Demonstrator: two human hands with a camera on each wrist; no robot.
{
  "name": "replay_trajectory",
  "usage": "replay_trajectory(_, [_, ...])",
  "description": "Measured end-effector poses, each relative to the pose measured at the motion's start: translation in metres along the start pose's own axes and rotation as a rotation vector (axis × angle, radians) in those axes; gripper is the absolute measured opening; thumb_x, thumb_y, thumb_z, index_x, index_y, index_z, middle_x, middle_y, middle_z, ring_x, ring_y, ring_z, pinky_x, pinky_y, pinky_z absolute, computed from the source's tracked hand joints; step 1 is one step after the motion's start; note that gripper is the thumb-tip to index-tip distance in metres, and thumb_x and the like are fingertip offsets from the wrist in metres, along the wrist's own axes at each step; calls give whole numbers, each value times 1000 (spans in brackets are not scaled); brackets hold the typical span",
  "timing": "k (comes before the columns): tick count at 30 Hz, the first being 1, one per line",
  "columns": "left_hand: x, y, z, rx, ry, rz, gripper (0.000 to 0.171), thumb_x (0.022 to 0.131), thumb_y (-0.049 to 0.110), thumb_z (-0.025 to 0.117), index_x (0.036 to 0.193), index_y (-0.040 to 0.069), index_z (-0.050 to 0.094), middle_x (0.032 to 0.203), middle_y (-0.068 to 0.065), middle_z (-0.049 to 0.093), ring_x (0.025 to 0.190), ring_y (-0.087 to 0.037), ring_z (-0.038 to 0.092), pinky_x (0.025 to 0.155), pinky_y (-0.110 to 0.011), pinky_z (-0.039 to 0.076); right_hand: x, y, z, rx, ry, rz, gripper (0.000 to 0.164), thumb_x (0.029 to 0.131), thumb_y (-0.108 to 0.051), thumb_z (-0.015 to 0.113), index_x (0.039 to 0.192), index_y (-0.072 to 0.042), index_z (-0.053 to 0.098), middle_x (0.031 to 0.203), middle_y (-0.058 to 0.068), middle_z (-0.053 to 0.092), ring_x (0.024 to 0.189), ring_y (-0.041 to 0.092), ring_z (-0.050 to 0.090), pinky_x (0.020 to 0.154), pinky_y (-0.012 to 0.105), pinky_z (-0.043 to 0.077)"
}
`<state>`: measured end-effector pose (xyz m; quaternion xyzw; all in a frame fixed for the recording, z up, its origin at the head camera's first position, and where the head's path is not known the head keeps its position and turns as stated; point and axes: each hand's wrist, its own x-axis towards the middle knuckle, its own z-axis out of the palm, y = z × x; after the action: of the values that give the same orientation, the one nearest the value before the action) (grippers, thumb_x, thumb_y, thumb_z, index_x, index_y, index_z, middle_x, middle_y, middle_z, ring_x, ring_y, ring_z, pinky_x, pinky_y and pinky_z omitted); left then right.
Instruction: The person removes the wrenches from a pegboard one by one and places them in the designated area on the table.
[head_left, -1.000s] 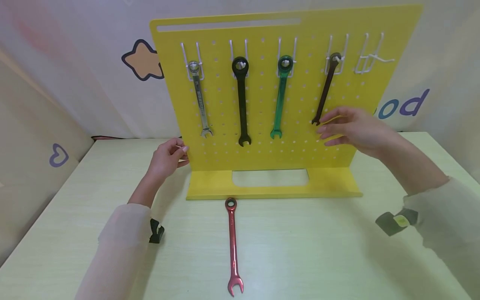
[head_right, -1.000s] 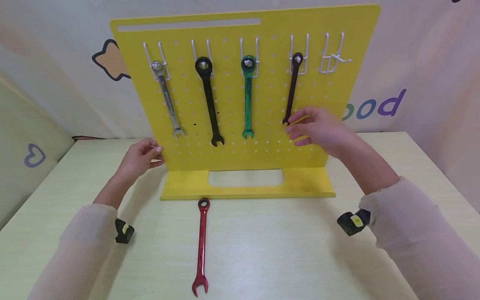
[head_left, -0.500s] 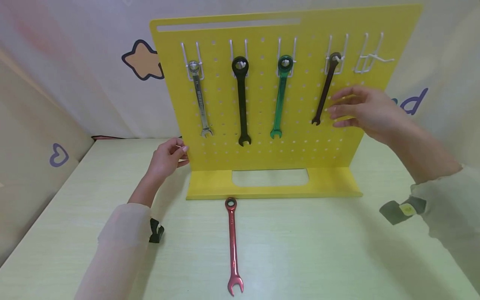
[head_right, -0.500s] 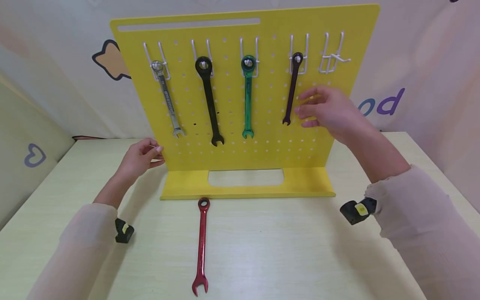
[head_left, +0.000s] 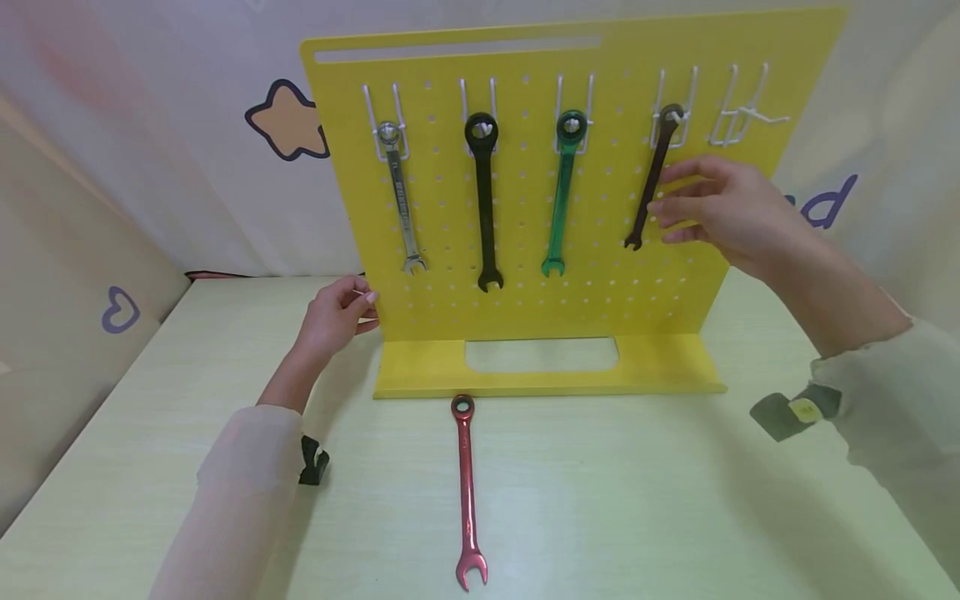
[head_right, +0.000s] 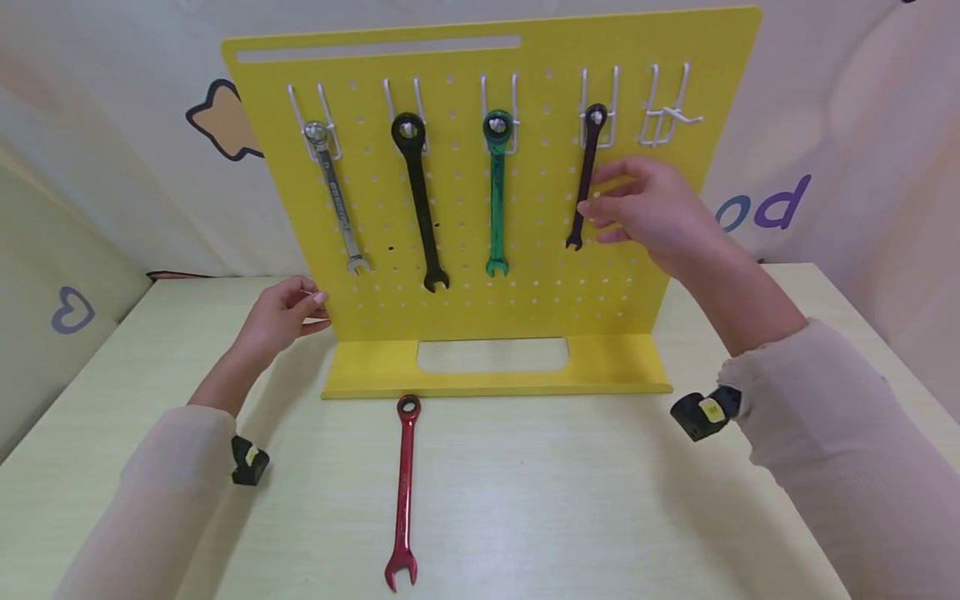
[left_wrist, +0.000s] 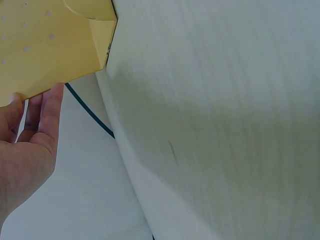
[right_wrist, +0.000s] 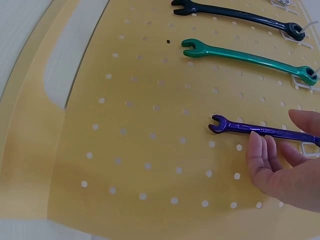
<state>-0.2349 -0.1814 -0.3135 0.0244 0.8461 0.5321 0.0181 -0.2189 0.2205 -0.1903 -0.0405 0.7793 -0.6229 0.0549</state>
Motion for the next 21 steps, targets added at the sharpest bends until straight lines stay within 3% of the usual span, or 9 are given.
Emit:
replay_trajectory(4, [1, 0, 0, 0, 1, -1, 19, 97, 11, 45, 106, -6, 46, 97, -18, 52, 93, -29, 55, 80, -32, 53, 3, 0, 2, -12, 16, 8, 27, 91, -4, 54, 113, -6, 41, 100, 5, 54, 88, 14, 58, 69, 23, 54])
replay_trajectory(14, [0, 1, 0, -16, 0, 1, 19, 97, 10, 44, 107, -6, 46, 96, -16, 52, 95, -31, 55, 82, -34, 53, 4, 0, 9, 16, 63, -6, 21, 90, -3, 54, 106, -3, 42, 91, 4, 56, 77, 15, 54, 65, 22, 54])
replay_trajectory(18, [0, 0, 0, -15, 1, -2, 19, 97, 10, 44, 107, -6, 46, 97, -16, 52, 95, -30, 55, 81, -33, 53, 4, 1, 10, -19, 67, -9, 19, 91, -5, 54, 105, -3, 42, 97, 5, 51, 78, 14, 56, 69, 22, 54])
replay_trajectory(21, [1, 0, 0, -19, 1, -4, 19, 97, 10, 44, 107, -7, 46, 97, -16, 52, 96, -31, 55, 82, -34, 53, 4, 2, 9, 38, 62, -7, 19, 90, -3, 54, 104, -1, 42, 100, 7, 45, 78, 14, 58, 70, 23, 55])
